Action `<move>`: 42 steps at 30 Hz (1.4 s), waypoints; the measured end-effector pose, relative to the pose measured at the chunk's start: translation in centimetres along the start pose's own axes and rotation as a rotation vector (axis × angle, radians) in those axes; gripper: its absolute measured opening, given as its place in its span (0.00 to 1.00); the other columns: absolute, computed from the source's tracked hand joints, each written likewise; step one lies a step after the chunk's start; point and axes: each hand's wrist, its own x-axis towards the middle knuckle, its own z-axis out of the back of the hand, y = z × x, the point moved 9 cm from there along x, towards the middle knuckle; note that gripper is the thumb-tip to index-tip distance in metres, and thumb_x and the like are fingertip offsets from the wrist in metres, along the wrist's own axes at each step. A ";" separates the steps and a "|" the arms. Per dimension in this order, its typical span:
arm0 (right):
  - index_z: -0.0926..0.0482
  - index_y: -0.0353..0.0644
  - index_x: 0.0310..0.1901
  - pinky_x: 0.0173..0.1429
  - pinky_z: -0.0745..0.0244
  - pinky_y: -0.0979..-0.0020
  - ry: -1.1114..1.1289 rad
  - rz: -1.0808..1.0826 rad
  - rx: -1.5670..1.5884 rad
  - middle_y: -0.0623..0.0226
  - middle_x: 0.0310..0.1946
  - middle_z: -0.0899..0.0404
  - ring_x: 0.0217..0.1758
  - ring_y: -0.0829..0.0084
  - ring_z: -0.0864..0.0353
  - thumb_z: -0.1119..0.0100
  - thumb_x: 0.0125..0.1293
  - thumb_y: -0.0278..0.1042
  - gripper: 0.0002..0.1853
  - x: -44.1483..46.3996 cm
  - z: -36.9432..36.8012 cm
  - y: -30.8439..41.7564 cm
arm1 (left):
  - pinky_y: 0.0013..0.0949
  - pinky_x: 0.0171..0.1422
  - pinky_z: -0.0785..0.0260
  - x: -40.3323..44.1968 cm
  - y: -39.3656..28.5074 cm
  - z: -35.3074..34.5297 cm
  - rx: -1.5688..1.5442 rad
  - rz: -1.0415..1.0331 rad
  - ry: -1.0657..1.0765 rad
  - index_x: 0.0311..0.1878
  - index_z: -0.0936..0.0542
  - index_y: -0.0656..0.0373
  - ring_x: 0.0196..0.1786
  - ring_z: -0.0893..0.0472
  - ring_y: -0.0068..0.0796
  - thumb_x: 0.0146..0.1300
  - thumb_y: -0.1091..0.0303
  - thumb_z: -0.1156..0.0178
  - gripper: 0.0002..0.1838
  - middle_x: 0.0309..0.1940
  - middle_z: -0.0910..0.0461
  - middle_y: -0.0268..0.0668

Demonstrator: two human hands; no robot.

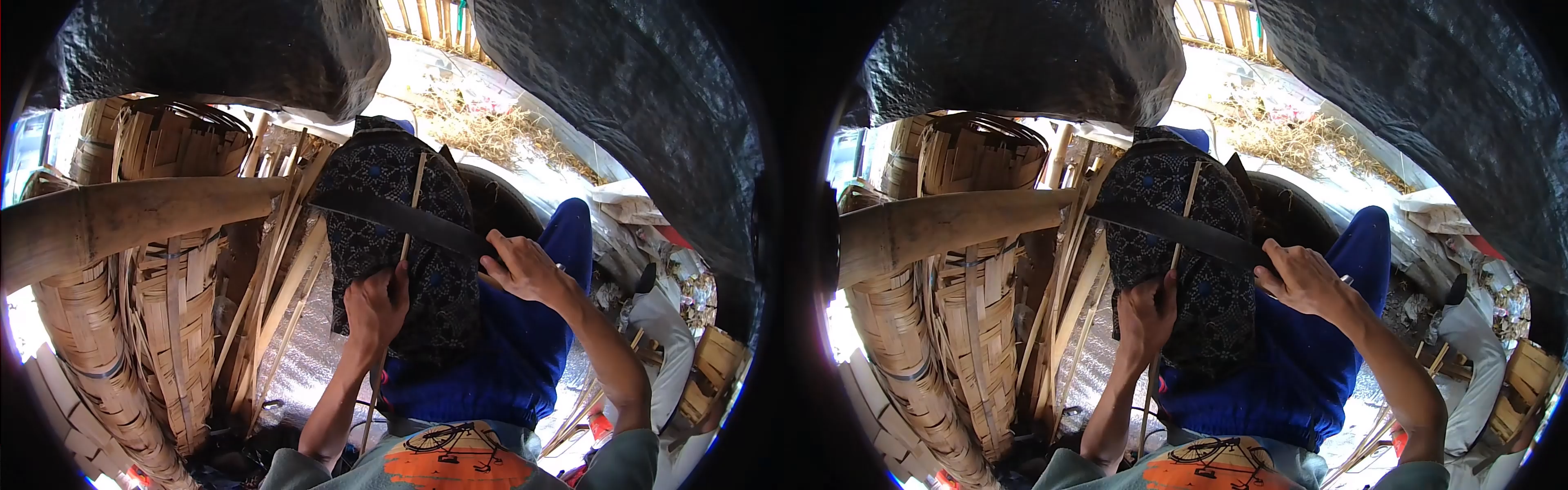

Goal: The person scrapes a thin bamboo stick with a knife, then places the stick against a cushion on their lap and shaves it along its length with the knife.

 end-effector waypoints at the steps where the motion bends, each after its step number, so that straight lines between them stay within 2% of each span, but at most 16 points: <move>1: 0.28 0.33 0.41 0.24 0.27 0.61 -0.059 0.031 -0.059 0.57 0.12 0.26 0.17 0.56 0.21 0.42 0.69 0.46 0.19 0.0 0.3 0.2 | 0.47 0.23 0.36 0.0 0.0 -0.2 0.006 0.000 0.005 0.17 0.25 0.61 0.18 0.25 0.54 0.66 0.63 0.41 0.20 0.13 0.27 0.48; 2: 0.28 0.33 0.41 0.24 0.27 0.61 -0.055 0.037 -0.056 0.57 0.12 0.26 0.17 0.56 0.21 0.42 0.69 0.46 0.19 0.6 1.2 0.7 | 0.47 0.23 0.36 0.1 -0.1 -0.1 0.007 0.007 0.001 0.17 0.25 0.61 0.18 0.25 0.54 0.66 0.63 0.41 0.20 0.13 0.27 0.48; 4: 0.28 0.34 0.39 0.22 0.28 0.62 0.234 -0.179 0.180 0.58 0.11 0.28 0.15 0.57 0.22 0.40 0.68 0.47 0.20 1.5 0.9 0.6 | 0.46 0.22 0.36 0.1 -0.2 0.0 0.025 0.044 0.010 0.17 0.25 0.60 0.18 0.24 0.53 0.66 0.64 0.41 0.20 0.12 0.27 0.47; 7: 0.27 0.34 0.38 0.20 0.28 0.63 0.369 -0.234 0.234 0.57 0.10 0.28 0.14 0.58 0.22 0.40 0.68 0.49 0.21 0.4 -0.9 -0.8 | 0.45 0.22 0.36 0.0 -0.7 0.2 0.019 -0.001 -0.066 0.17 0.25 0.59 0.18 0.25 0.52 0.65 0.66 0.40 0.19 0.12 0.27 0.46; 8: 0.27 0.34 0.38 0.20 0.28 0.63 0.371 -0.240 0.234 0.57 0.10 0.28 0.14 0.58 0.22 0.40 0.68 0.49 0.21 0.2 -0.9 -0.8 | 0.45 0.22 0.36 0.1 -0.7 -0.1 0.017 -0.001 -0.060 0.17 0.25 0.59 0.18 0.25 0.52 0.65 0.66 0.40 0.19 0.12 0.27 0.46; 10: 0.27 0.35 0.36 0.20 0.26 0.64 0.212 -0.207 0.039 0.58 0.09 0.29 0.13 0.59 0.22 0.42 0.69 0.50 0.22 0.8 0.7 -0.6 | 0.44 0.21 0.37 0.2 -1.1 0.1 -0.008 -0.053 -0.114 0.17 0.26 0.59 0.16 0.25 0.50 0.64 0.68 0.39 0.18 0.11 0.28 0.45; 14: 0.27 0.35 0.34 0.21 0.25 0.63 0.240 -0.201 0.007 0.57 0.09 0.29 0.14 0.57 0.22 0.45 0.70 0.50 0.22 1.4 1.7 0.2 | 0.43 0.20 0.38 0.4 -1.3 -0.1 0.036 -0.014 -0.047 0.16 0.27 0.59 0.16 0.26 0.50 0.64 0.68 0.39 0.19 0.11 0.28 0.44; 17: 0.27 0.35 0.32 0.20 0.26 0.63 0.255 -0.313 0.032 0.59 0.08 0.30 0.13 0.58 0.22 0.44 0.69 0.52 0.23 0.6 0.2 -0.7 | 0.43 0.20 0.40 0.5 -1.5 -0.3 0.013 -0.033 -0.039 0.16 0.27 0.60 0.15 0.26 0.49 0.65 0.69 0.40 0.19 0.11 0.28 0.45; 22: 0.25 0.37 0.26 0.16 0.27 0.64 0.017 -0.143 -0.128 0.60 0.06 0.31 0.11 0.60 0.24 0.41 0.66 0.56 0.26 1.0 0.9 -0.2 | 0.41 0.18 0.43 0.0 -1.0 -0.4 -0.037 0.005 -0.054 0.17 0.28 0.62 0.14 0.27 0.48 0.65 0.71 0.41 0.19 0.11 0.30 0.45; 25: 0.26 0.37 0.24 0.17 0.25 0.64 0.138 -0.223 -0.073 0.59 0.06 0.31 0.12 0.59 0.22 0.41 0.66 0.57 0.27 2.3 0.5 -1.4 | 0.40 0.18 0.43 0.3 -1.1 -0.2 -0.040 0.067 -0.016 0.17 0.28 0.63 0.14 0.26 0.47 0.65 0.72 0.41 0.18 0.11 0.30 0.45; 28: 0.26 0.37 0.22 0.18 0.24 0.64 0.118 -0.235 -0.137 0.58 0.06 0.31 0.15 0.58 0.20 0.42 0.66 0.58 0.29 2.9 0.8 -1.4 | 0.40 0.19 0.43 0.2 -0.7 -0.4 -0.061 0.103 -0.026 0.18 0.27 0.63 0.14 0.27 0.47 0.66 0.72 0.42 0.18 0.11 0.29 0.45; 31: 0.24 0.36 0.24 0.20 0.22 0.64 0.186 -0.361 -0.100 0.56 0.08 0.29 0.17 0.58 0.18 0.44 0.66 0.60 0.29 4.1 -0.7 -3.1 | 0.40 0.19 0.44 0.1 -1.1 -0.4 -0.083 0.091 -0.045 0.19 0.25 0.64 0.13 0.27 0.47 0.67 0.71 0.43 0.18 0.11 0.29 0.45; 35: 0.21 0.34 0.30 0.21 0.22 0.63 0.191 -0.314 -0.145 0.56 0.09 0.27 0.17 0.58 0.18 0.45 0.67 0.60 0.29 4.6 -0.6 -3.0 | 0.40 0.19 0.43 0.2 -0.9 -0.2 -0.086 0.075 -0.060 0.19 0.25 0.64 0.14 0.26 0.47 0.67 0.69 0.43 0.19 0.11 0.28 0.45; 37: 0.21 0.33 0.35 0.22 0.22 0.62 0.123 -0.300 -0.118 0.55 0.10 0.26 0.16 0.58 0.19 0.47 0.68 0.60 0.29 4.9 0.3 -2.3 | 0.40 0.19 0.43 0.4 -0.3 -0.2 -0.091 0.147 -0.038 0.18 0.26 0.64 0.13 0.27 0.46 0.68 0.68 0.43 0.20 0.11 0.28 0.45; 42: 0.22 0.35 0.33 0.22 0.23 0.62 0.185 -0.357 -0.027 0.56 0.10 0.26 0.15 0.58 0.20 0.47 0.69 0.59 0.28 3.7 1.3 -1.9 | 0.39 0.19 0.43 0.7 -0.5 0.2 -0.125 0.157 -0.016 0.17 0.26 0.64 0.12 0.28 0.43 0.67 0.67 0.42 0.21 0.10 0.29 0.45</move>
